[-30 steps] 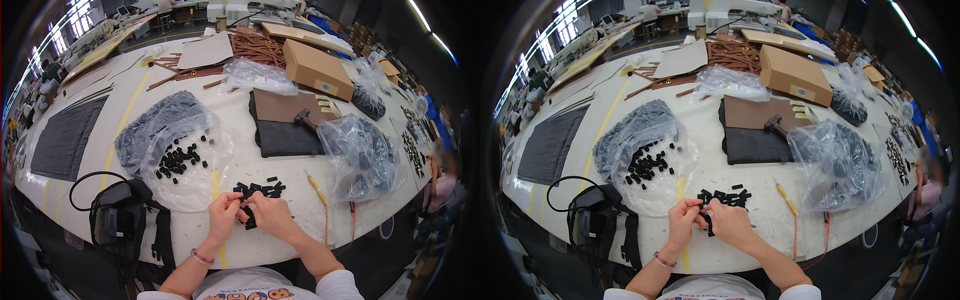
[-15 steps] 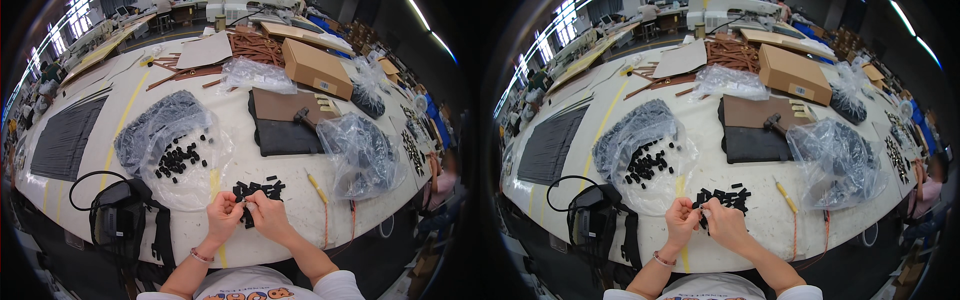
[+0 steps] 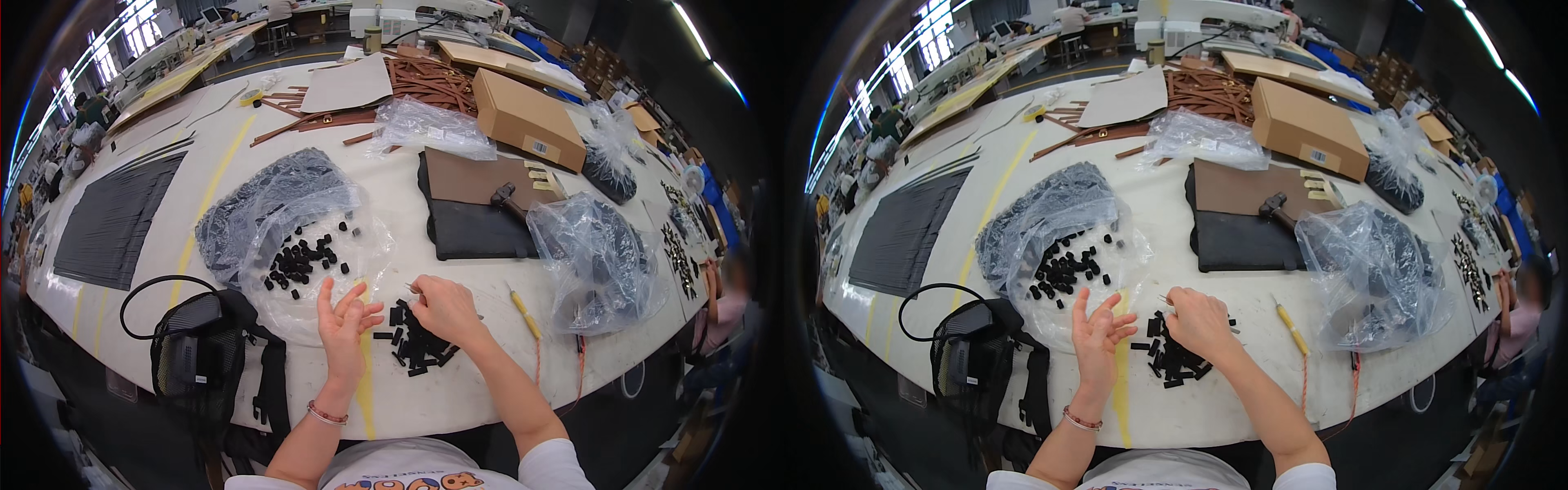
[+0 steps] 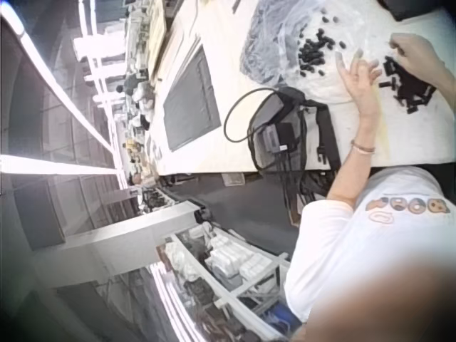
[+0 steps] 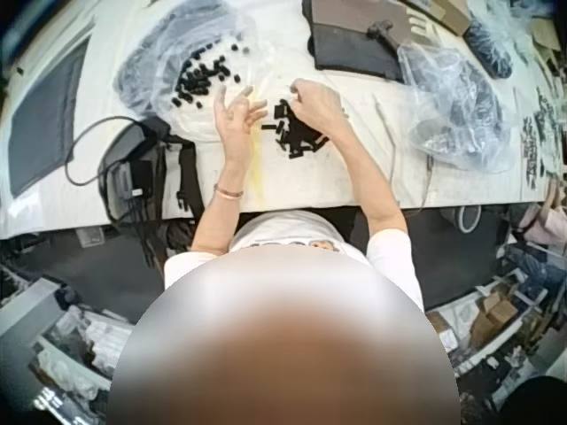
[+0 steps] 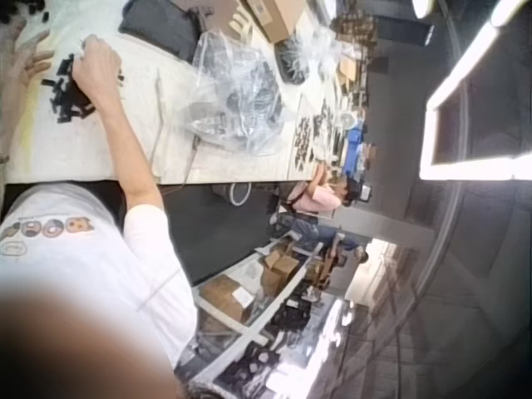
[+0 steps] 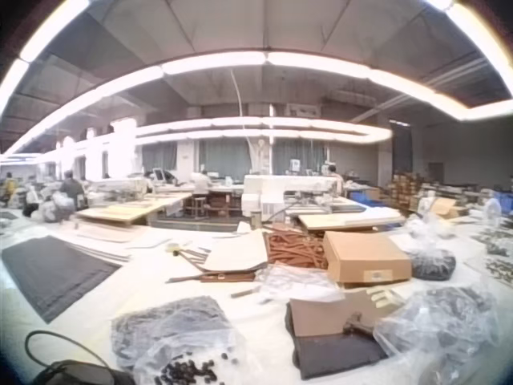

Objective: The person assembles small black plastic buckles and black straps by hand.

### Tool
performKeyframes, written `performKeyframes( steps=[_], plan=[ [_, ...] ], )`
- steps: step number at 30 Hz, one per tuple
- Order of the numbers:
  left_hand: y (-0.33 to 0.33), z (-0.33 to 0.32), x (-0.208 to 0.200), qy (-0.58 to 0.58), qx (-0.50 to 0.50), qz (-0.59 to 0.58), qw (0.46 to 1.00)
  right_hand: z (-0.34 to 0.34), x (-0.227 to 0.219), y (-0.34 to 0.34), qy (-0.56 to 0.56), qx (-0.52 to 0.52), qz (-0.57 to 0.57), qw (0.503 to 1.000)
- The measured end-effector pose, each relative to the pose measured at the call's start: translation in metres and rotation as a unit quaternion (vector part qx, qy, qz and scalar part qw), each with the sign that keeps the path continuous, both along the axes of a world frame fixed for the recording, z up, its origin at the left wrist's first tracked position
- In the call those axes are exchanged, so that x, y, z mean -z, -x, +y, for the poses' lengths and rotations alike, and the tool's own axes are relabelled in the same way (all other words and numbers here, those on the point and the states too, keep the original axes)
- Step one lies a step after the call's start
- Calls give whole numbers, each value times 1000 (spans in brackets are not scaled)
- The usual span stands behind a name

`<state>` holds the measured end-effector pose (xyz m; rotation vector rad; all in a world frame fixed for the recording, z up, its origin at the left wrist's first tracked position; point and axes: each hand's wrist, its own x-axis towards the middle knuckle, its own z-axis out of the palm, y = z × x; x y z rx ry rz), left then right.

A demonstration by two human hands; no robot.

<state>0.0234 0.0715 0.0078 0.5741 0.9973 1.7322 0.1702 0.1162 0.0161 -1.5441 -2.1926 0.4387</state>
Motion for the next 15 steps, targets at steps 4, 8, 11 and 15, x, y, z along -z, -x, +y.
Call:
performKeyframes(
  steps=[4,8,11,15],
  plan=[
    [6,-6,18,42,160,39,985,12,8,11,73,-22,-47,996],
    [7,-6,17,72,178,37,981,13,0,15,129,-30,-66,989],
    [2,-7,16,82,166,42,982,8,-2,9,103,-16,8,995],
    [0,-8,15,72,249,-21,966,-14,-18,10,201,-22,258,945]
  ],
)
